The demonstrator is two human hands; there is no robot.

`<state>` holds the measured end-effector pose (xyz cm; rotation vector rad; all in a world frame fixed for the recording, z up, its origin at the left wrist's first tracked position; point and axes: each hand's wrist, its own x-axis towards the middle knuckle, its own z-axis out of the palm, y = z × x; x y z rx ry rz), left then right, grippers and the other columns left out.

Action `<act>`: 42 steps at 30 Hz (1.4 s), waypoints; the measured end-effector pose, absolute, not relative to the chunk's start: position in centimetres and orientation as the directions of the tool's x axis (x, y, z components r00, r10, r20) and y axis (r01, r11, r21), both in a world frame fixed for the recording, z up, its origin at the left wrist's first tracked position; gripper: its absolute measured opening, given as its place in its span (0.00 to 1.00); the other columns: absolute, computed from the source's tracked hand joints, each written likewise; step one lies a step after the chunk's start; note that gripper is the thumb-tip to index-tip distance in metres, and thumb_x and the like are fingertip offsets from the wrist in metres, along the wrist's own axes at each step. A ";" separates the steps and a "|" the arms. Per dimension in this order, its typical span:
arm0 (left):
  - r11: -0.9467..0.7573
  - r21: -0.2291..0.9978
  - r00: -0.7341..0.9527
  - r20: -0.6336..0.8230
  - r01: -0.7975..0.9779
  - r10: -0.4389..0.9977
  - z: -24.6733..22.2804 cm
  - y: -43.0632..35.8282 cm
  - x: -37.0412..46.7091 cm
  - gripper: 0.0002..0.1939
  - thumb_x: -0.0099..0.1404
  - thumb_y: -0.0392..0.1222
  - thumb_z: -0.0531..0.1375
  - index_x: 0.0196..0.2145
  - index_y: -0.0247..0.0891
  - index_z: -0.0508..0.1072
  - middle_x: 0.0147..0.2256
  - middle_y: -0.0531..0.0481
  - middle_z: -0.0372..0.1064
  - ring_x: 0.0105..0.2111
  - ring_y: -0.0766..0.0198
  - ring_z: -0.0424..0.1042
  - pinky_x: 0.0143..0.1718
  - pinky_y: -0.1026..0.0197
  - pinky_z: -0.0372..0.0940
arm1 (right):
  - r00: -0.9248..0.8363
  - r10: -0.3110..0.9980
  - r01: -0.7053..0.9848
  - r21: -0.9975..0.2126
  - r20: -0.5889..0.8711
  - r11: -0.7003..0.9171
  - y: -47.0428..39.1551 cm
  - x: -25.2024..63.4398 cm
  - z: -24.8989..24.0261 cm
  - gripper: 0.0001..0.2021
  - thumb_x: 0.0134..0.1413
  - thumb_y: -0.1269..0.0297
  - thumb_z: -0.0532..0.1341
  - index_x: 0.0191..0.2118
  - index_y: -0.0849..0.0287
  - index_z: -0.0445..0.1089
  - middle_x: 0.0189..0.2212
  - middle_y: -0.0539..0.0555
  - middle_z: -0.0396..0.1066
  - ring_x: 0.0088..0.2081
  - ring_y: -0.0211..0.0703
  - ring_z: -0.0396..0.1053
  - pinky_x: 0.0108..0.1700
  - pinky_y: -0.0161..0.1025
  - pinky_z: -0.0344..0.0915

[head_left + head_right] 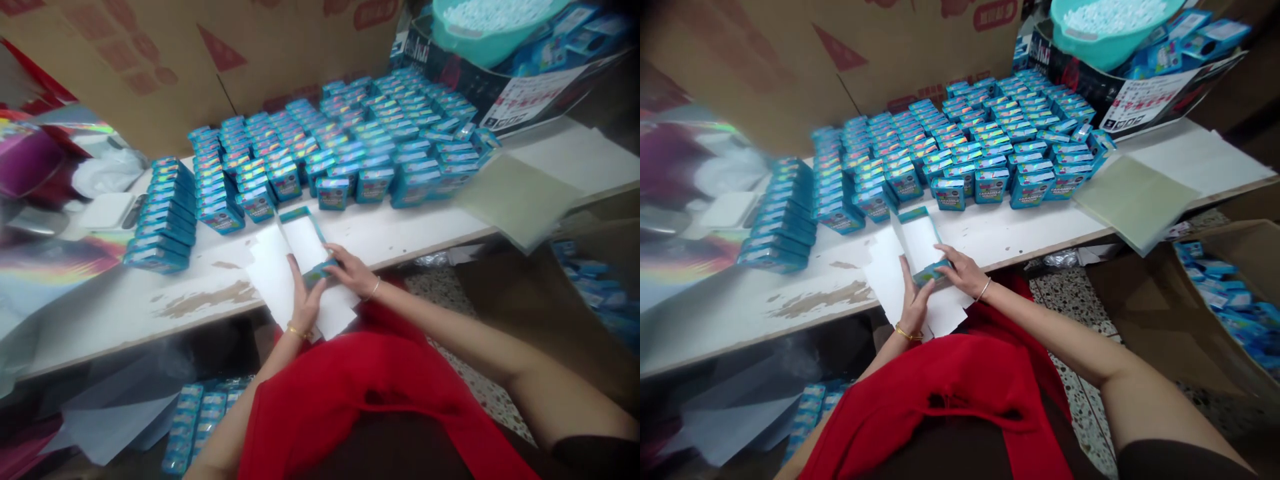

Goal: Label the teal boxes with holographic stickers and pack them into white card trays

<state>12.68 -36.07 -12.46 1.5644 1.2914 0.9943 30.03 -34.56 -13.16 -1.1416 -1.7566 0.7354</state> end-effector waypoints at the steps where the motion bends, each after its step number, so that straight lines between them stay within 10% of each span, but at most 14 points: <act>1: -0.069 0.945 0.107 0.036 0.319 0.994 -12.2 -36.1 12.9 0.39 0.67 0.48 0.54 0.68 0.42 0.37 0.69 0.46 0.33 0.68 0.58 0.37 0.67 0.51 0.42 | -0.137 0.924 0.375 -0.844 0.358 0.383 -34.6 29.7 -13.2 0.21 0.62 0.58 0.56 0.59 0.55 0.55 0.40 0.54 0.67 0.37 0.42 0.67 0.42 0.40 0.66; 6: -0.063 0.887 -0.064 0.103 0.457 0.993 -11.4 -34.8 13.7 0.34 0.64 0.38 0.53 0.66 0.35 0.48 0.65 0.40 0.48 0.66 0.55 0.47 0.67 0.52 0.43 | -0.084 0.873 0.491 -0.742 0.481 0.457 -35.0 28.8 -14.3 0.10 0.64 0.58 0.53 0.46 0.55 0.65 0.43 0.57 0.64 0.40 0.42 0.67 0.44 0.41 0.67; 13: -0.143 0.837 -0.043 0.194 0.529 0.980 -11.8 -34.6 13.5 0.37 0.64 0.36 0.52 0.67 0.33 0.42 0.66 0.36 0.42 0.67 0.53 0.43 0.66 0.48 0.41 | -0.305 0.784 0.698 -0.434 0.540 0.570 -35.5 29.7 -15.0 0.13 0.61 0.55 0.57 0.44 0.56 0.70 0.45 0.60 0.67 0.42 0.49 0.64 0.43 0.47 0.65; 18: -0.469 0.488 0.257 0.439 0.736 0.861 -10.6 -35.6 11.4 0.31 0.65 0.44 0.56 0.64 0.40 0.53 0.62 0.37 0.54 0.65 0.47 0.46 0.65 0.38 0.34 | -0.320 0.806 0.745 -0.394 0.497 0.538 -35.3 29.5 -14.4 0.12 0.63 0.58 0.54 0.41 0.57 0.71 0.39 0.59 0.68 0.39 0.47 0.62 0.41 0.44 0.63; 25: -0.732 0.032 0.699 0.272 0.681 0.662 -8.5 -34.5 10.7 0.16 0.69 0.35 0.48 0.49 0.41 0.71 0.40 0.45 0.73 0.47 0.57 0.69 0.64 0.36 0.35 | -0.310 0.805 0.744 -0.398 0.505 0.536 -35.3 29.3 -14.8 0.13 0.64 0.58 0.53 0.43 0.57 0.72 0.40 0.60 0.68 0.41 0.47 0.64 0.43 0.45 0.66; 32: -0.690 -0.007 0.660 0.296 0.724 0.690 -8.1 -33.7 9.8 0.19 0.68 0.39 0.52 0.56 0.37 0.65 0.44 0.41 0.73 0.46 0.53 0.70 0.63 0.34 0.39 | -0.291 0.788 0.704 -0.436 0.543 0.561 -35.9 29.4 -16.3 0.14 0.66 0.66 0.51 0.51 0.57 0.69 0.49 0.62 0.67 0.47 0.47 0.68 0.47 0.47 0.70; 42: -0.823 -0.119 0.775 -0.284 0.556 0.565 -6.1 -31.1 12.2 0.18 0.65 0.27 0.48 0.52 0.24 0.64 0.33 0.40 0.74 0.32 0.57 0.76 0.39 0.55 0.66 | -0.342 0.776 0.607 -0.505 0.530 0.613 -35.2 29.1 -15.6 0.16 0.65 0.70 0.49 0.53 0.60 0.68 0.52 0.65 0.67 0.48 0.50 0.69 0.50 0.53 0.70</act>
